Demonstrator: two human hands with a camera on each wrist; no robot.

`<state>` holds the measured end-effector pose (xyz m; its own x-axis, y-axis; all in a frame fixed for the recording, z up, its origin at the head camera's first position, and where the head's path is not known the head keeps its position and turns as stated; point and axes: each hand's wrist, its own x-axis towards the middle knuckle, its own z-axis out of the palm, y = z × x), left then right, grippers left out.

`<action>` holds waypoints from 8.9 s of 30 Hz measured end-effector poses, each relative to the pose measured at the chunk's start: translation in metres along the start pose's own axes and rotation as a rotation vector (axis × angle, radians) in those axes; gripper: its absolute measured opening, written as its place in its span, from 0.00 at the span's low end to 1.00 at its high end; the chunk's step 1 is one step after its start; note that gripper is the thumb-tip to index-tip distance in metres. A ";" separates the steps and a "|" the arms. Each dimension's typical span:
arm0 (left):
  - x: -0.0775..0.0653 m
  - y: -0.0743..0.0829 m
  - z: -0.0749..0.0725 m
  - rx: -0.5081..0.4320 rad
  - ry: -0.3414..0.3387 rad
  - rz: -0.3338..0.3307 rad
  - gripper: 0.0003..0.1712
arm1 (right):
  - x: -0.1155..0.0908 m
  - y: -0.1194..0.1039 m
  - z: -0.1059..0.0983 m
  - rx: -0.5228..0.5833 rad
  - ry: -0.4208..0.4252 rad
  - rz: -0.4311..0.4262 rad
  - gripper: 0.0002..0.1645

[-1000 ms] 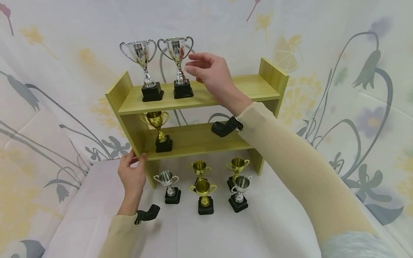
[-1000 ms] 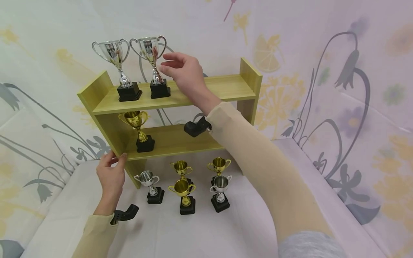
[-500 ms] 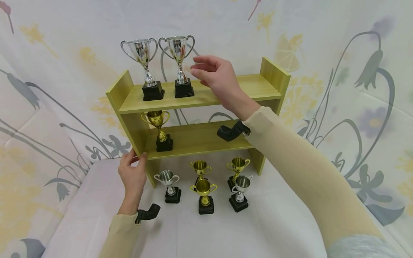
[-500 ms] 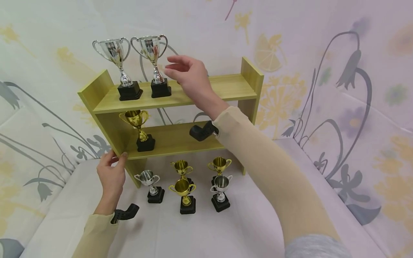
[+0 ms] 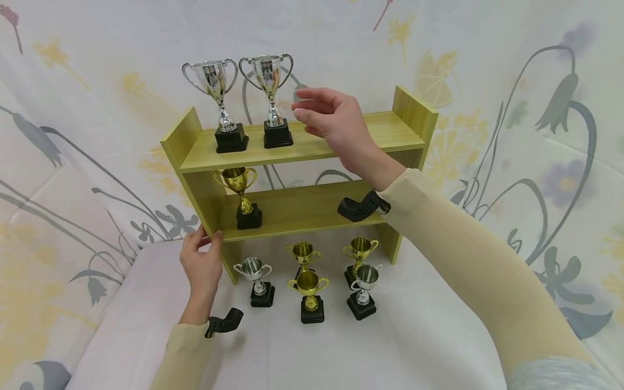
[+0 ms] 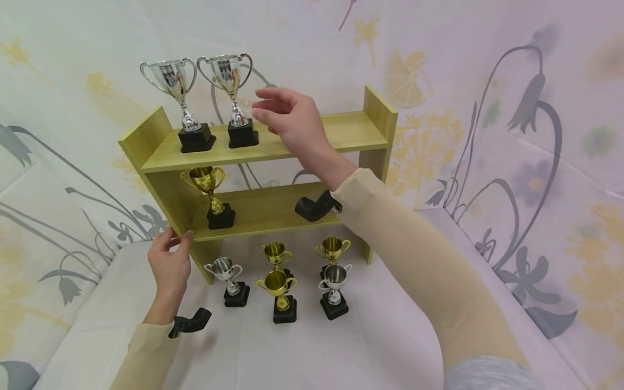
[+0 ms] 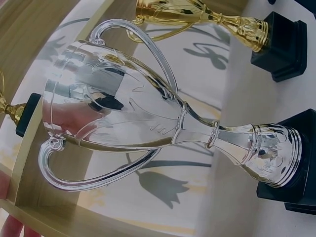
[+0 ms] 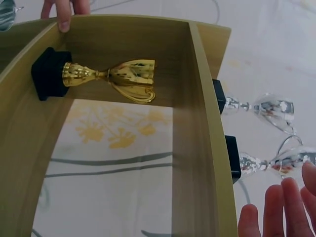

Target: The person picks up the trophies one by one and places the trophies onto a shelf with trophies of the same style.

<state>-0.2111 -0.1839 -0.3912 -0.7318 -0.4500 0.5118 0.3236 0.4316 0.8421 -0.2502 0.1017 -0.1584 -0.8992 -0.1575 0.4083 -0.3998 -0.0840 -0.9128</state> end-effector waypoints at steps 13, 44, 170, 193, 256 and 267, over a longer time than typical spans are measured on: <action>0.001 0.001 -0.002 -0.006 -0.003 -0.003 0.21 | -0.020 -0.004 -0.005 -0.029 -0.051 -0.031 0.23; 0.000 0.000 -0.002 0.017 -0.012 -0.005 0.21 | -0.078 0.030 -0.051 -0.155 -0.107 -0.040 0.23; -0.001 -0.002 0.000 0.003 -0.015 -0.009 0.20 | -0.239 0.211 -0.105 -0.075 -0.222 0.413 0.31; -0.001 -0.002 0.001 0.015 -0.015 0.004 0.21 | -0.236 0.216 -0.100 -0.170 -0.182 0.403 0.28; -0.001 0.000 0.001 0.005 -0.003 0.011 0.20 | -0.238 0.218 -0.097 -0.204 -0.143 0.344 0.18; -0.001 -0.001 0.001 0.003 -0.006 0.013 0.20 | -0.238 0.214 -0.097 -0.187 -0.144 0.345 0.19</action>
<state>-0.2111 -0.1831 -0.3926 -0.7309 -0.4396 0.5220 0.3317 0.4395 0.8347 -0.1394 0.2163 -0.4523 -0.9572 -0.2826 0.0632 -0.1164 0.1755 -0.9776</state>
